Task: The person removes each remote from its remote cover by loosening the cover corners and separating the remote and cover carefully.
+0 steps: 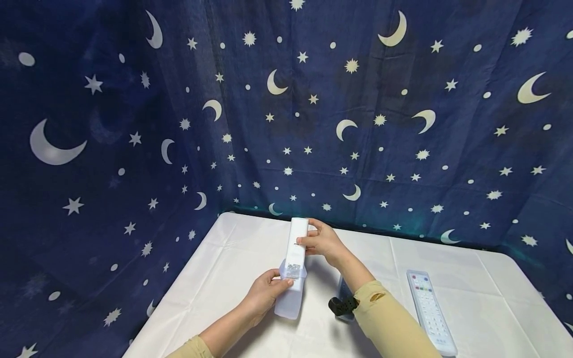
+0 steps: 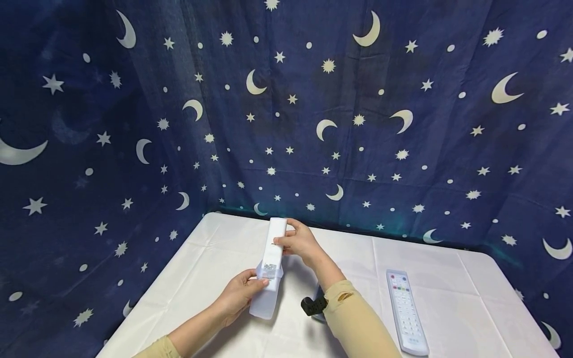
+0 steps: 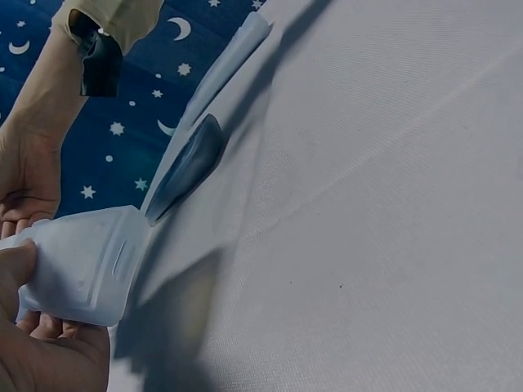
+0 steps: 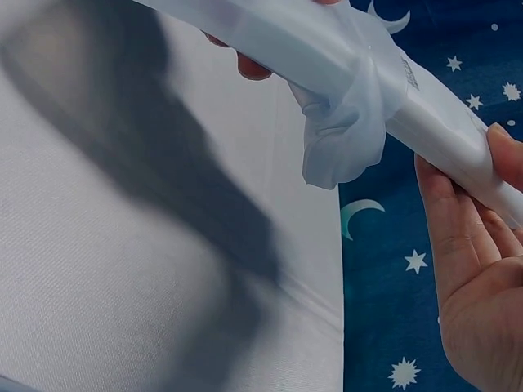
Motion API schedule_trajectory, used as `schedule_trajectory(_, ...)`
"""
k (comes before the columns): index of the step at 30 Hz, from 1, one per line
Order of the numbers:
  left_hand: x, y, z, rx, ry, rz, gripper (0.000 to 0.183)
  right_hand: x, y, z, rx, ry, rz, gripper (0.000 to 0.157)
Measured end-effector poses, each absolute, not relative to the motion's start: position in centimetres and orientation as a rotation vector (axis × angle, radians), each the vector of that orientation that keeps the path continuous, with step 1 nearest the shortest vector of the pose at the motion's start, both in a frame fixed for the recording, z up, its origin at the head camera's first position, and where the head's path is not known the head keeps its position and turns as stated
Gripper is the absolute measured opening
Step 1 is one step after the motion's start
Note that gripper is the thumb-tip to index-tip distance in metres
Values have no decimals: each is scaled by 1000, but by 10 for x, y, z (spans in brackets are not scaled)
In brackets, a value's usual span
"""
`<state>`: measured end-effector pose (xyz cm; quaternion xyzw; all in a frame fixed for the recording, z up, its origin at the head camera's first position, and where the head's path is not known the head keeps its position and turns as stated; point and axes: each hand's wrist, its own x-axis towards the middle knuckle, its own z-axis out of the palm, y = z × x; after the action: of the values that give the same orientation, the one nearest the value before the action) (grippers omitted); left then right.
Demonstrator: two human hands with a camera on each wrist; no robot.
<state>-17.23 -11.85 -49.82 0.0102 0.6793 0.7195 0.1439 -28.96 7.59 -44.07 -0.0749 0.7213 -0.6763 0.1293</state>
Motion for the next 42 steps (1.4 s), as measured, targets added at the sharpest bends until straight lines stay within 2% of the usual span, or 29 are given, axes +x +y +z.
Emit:
schedule_trajectory(21, -158, -123, -509, -18, 1936, 2079, 69, -280, 74, -454, -215, 2087, -1956, 83)
schedule_trajectory(26, -158, -126, -510, -7, 1905, 2099, 73, -281, 73, -452, -234, 2075, -1964, 81)
schedule_trajectory(34, -165, -125, -505, 15, 1904, 2115, 69, -287, 73, -442, -231, 2086, -1974, 79)
schedule_trajectory(42, -171, -123, -504, 1, 1911, 2135, 70, -292, 75, -435, -232, 2085, -1982, 83)
